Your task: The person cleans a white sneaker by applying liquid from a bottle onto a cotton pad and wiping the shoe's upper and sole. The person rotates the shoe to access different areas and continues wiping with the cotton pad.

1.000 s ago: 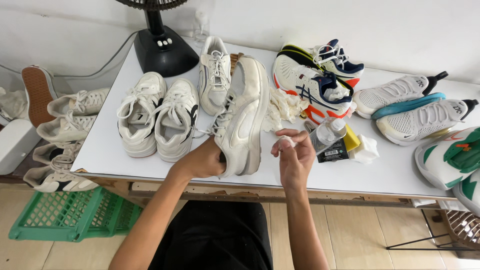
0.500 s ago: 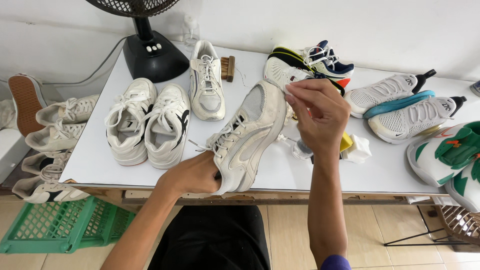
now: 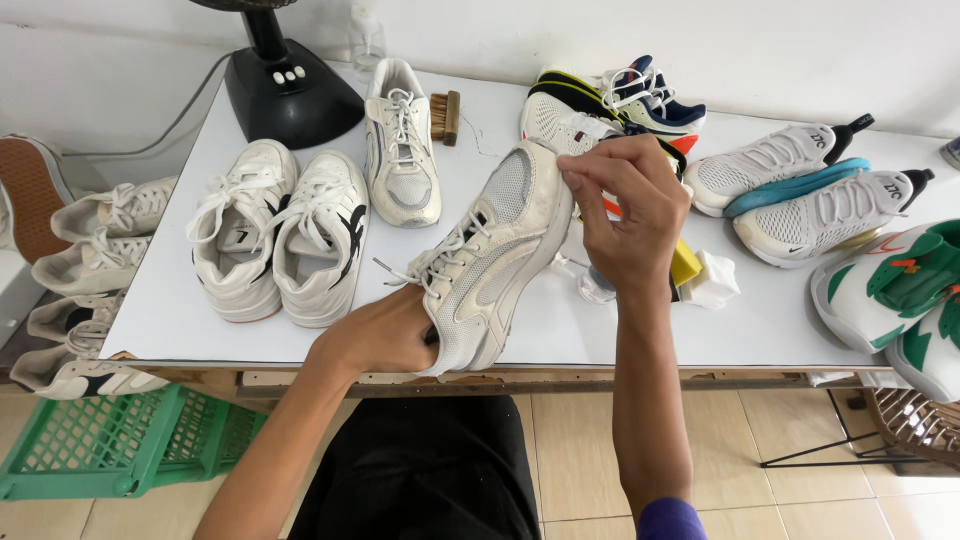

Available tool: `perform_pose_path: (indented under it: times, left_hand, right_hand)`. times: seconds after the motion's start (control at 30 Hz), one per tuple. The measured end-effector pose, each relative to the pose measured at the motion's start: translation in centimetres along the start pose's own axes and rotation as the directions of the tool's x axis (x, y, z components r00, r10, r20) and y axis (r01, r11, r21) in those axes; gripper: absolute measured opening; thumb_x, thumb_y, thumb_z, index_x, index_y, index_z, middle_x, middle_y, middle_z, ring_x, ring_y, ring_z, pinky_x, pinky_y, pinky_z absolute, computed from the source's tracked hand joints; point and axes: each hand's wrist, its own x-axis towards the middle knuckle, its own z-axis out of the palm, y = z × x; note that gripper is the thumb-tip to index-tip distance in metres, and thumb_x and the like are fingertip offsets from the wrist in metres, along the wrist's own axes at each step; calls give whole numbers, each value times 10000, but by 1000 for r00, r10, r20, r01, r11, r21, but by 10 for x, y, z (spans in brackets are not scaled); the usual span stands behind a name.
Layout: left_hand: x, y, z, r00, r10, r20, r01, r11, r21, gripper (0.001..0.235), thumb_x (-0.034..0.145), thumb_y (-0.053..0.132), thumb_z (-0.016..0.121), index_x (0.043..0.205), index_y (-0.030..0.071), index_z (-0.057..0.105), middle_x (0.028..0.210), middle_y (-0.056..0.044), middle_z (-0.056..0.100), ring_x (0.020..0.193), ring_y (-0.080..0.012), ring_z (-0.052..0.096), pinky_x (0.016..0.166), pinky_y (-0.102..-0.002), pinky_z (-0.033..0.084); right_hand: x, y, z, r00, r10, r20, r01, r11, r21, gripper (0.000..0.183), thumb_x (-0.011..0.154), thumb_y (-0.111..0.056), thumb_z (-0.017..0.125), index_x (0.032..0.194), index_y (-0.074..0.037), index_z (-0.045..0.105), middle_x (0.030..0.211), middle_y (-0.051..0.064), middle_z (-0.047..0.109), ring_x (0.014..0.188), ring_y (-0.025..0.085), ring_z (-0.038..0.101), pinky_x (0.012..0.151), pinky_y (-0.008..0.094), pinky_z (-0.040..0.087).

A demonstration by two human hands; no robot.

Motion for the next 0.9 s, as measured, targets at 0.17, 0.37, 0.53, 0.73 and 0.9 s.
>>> perform_pose_path:
  times: [0.17,0.37,0.53,0.73,0.9]
  left_hand:
    - [3,-6,3,1000,24,-8,-24,999,-34,470,778,58,719,1227,-73,772,984,-284,802,861,-482,758,881,-536,611]
    - [6,-18,5,999,-25,-32,23,998,-53,488,760,56,737,1233,-62,774,987,-258,814,847,-434,769,869,-513,615]
    - [8,-20,1,995,4,-103,-15,995,-102,399,749,51,757,1133,-46,804,889,-248,816,793,-427,781,867,-546,632]
    - [16,29,-34,979,121,-167,-140,984,-111,315,769,59,767,1070,-30,797,867,-226,807,776,-425,774,892,-563,618]
    - [16,28,-35,977,97,-191,-126,981,-150,271,763,17,740,1027,-23,789,846,-224,792,769,-392,763,883,-545,611]
  right_hand:
    - [-13,2,-1,991,-108,-82,95,985,-147,119,1031,70,869,1082,-28,915,952,117,702,822,254,642,711,397,613]
    - [-33,-5,8,983,-141,-115,108,961,-254,75,1016,-1,895,1017,-73,917,899,80,704,789,244,561,706,369,546]
    - [-58,6,28,981,-72,-178,47,989,-141,108,1001,7,875,1004,-95,908,838,34,647,784,231,527,746,389,533]
    - [-96,16,52,975,-76,-207,60,995,-83,78,969,-48,903,941,-120,894,837,-1,579,841,231,503,813,393,530]
    - [-140,13,70,977,168,-130,-138,968,210,48,972,-125,895,926,-138,887,925,26,519,909,230,528,885,401,528]
